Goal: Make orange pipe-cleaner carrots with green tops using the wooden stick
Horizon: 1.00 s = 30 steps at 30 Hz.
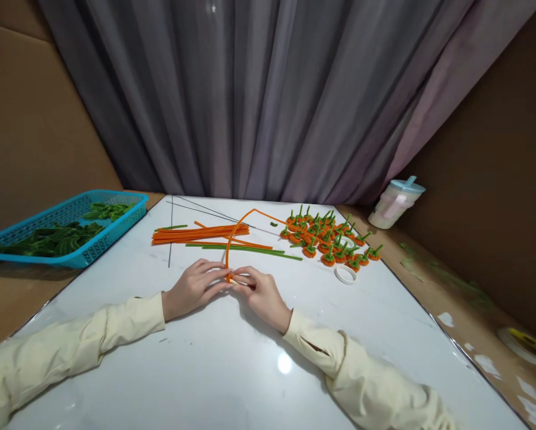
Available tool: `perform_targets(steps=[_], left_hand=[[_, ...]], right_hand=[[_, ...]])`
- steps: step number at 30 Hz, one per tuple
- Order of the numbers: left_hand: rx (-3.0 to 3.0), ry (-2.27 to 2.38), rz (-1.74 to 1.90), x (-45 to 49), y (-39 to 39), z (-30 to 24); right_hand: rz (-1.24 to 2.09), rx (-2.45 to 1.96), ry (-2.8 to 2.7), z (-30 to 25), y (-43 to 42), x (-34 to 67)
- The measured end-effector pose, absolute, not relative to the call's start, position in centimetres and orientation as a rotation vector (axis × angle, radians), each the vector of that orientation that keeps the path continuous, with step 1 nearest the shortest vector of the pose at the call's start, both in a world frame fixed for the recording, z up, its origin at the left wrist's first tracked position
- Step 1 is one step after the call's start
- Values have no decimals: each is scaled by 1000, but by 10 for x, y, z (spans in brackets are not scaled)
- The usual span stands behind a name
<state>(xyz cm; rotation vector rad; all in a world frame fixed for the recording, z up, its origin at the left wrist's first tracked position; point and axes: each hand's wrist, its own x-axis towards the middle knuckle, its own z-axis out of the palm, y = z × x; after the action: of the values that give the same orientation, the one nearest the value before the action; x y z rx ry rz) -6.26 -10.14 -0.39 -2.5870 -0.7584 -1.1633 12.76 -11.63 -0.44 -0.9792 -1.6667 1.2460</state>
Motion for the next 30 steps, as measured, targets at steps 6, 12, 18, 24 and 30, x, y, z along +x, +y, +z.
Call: perform_targets(steps=[6,12,18,24,30], left_hand=[[-2629,-768,-1154,-63,-101,-4],[-2679,-804,-1134,-63,-101,-5],[-2690,-789,-1124,-62,-101,-5],[-2685,-767,-1139,-63,-101,-5],[-2683,-771,-1151,-62,-102,-3]], right_hand=[[1189,-985,-1714,-5,-115,128],[1152,-1018,-1700,-10,-112,129],[1261,-1012,-1588,-9,-112,128],[1479,-944,-1432,-5,-115,125],[1475,-985,-1449,-4,-114,125]])
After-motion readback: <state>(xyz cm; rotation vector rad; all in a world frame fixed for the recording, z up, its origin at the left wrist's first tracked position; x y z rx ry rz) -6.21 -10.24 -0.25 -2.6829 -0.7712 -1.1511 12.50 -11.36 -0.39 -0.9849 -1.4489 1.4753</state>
